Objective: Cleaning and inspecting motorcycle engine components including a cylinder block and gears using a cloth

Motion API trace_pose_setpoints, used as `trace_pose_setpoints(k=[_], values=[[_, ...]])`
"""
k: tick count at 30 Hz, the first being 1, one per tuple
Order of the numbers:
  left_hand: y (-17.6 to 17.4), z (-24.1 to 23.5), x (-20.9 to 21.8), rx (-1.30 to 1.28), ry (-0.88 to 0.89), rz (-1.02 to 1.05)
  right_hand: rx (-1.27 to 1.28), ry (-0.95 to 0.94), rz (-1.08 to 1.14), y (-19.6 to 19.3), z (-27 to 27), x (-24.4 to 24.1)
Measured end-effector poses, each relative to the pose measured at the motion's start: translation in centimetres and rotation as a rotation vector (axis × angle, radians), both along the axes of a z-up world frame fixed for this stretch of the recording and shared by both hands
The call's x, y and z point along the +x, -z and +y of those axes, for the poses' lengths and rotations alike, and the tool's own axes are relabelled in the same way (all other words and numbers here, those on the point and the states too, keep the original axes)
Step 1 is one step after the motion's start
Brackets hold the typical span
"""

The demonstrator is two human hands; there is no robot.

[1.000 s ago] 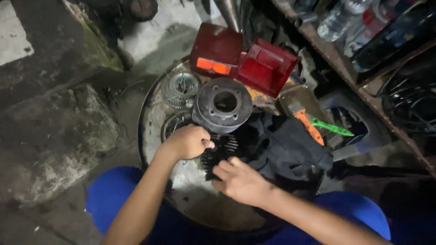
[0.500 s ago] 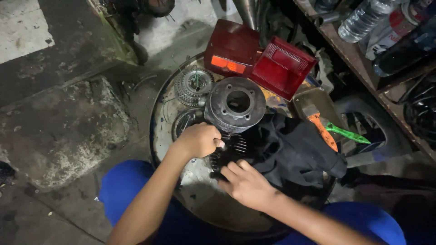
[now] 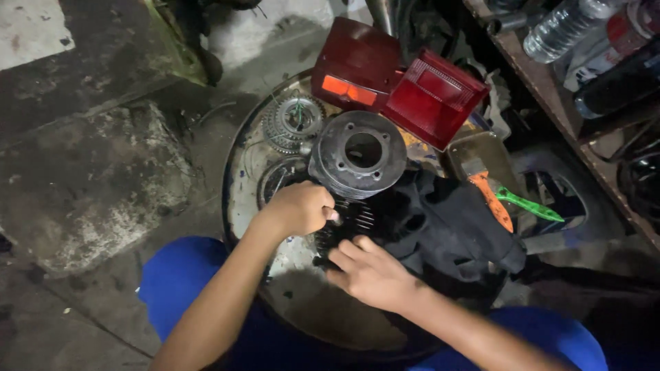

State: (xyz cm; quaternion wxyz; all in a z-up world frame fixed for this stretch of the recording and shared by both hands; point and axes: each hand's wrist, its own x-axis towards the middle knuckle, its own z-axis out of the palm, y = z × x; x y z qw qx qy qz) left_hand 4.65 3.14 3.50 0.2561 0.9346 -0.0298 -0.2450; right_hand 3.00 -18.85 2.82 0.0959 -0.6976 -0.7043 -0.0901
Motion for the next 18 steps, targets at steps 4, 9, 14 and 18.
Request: trace_pose_setpoints(k=[4,9,14,18], values=[[-0.9,0.0,-0.1,0.013,-0.008,0.036,-0.056,0.026,-0.015,-0.6,-0.4,0.1],[-1.0,0.2,-0.6,-0.063,0.003,0.009,-0.083,-0.024,0.042,-2.7,-1.8,1.4],[-0.4,0.2,-0.4,-0.023,0.015,0.014,-0.107,-0.029,0.011,-1.9,-1.1,1.1],[-0.1,-0.2,-0.1,0.032,0.004,0.004,-0.099,-0.022,-0.021,-0.3,-0.6,0.6]])
